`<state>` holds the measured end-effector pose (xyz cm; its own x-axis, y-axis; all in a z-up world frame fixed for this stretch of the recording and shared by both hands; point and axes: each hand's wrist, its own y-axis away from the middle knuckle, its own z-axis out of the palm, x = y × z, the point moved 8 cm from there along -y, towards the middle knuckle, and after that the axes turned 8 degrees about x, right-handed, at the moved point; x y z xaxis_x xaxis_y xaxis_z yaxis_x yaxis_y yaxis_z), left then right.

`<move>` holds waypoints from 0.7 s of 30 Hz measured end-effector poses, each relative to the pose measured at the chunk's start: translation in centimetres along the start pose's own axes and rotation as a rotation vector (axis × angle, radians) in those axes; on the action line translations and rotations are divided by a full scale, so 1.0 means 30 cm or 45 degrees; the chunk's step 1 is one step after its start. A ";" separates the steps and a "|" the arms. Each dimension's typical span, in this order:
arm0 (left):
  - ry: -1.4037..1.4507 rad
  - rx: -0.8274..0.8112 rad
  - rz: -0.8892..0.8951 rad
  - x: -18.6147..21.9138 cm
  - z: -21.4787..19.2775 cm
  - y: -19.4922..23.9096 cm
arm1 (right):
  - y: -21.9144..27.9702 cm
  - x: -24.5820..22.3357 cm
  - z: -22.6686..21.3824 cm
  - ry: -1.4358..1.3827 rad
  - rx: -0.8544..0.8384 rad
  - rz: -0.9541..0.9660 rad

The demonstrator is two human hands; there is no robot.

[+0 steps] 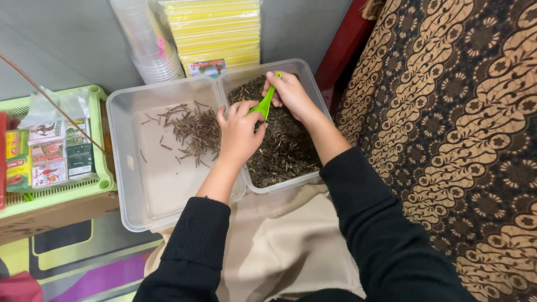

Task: The person uses a green plastic spoon to scoop dried herbs from a large container and transfers them into a smaller container. They use their left hand to pick out and remove small twigs or debris from the herbs during the transfer process.

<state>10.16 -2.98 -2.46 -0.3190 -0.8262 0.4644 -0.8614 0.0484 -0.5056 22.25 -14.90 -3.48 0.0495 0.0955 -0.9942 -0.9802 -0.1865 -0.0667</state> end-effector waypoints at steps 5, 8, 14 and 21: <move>0.110 0.003 -0.054 0.024 -0.043 -0.010 | 0.003 -0.004 -0.003 0.010 -0.001 0.011; 0.226 0.071 -0.134 0.012 -0.070 -0.026 | -0.004 0.006 -0.016 0.011 0.015 0.017; 0.664 0.610 -0.388 -0.158 -0.136 -0.034 | -0.013 0.005 -0.057 0.018 0.067 0.017; 0.945 0.946 -0.900 -0.380 -0.122 0.044 | -0.007 -0.065 -0.065 0.155 0.073 -0.130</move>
<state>11.22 8.55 -5.75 -0.2329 -0.0186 0.9723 -0.5818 -0.7985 -0.1547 22.73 -16.96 -1.68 0.1689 -0.0091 -0.9856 -0.9780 -0.1258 -0.1664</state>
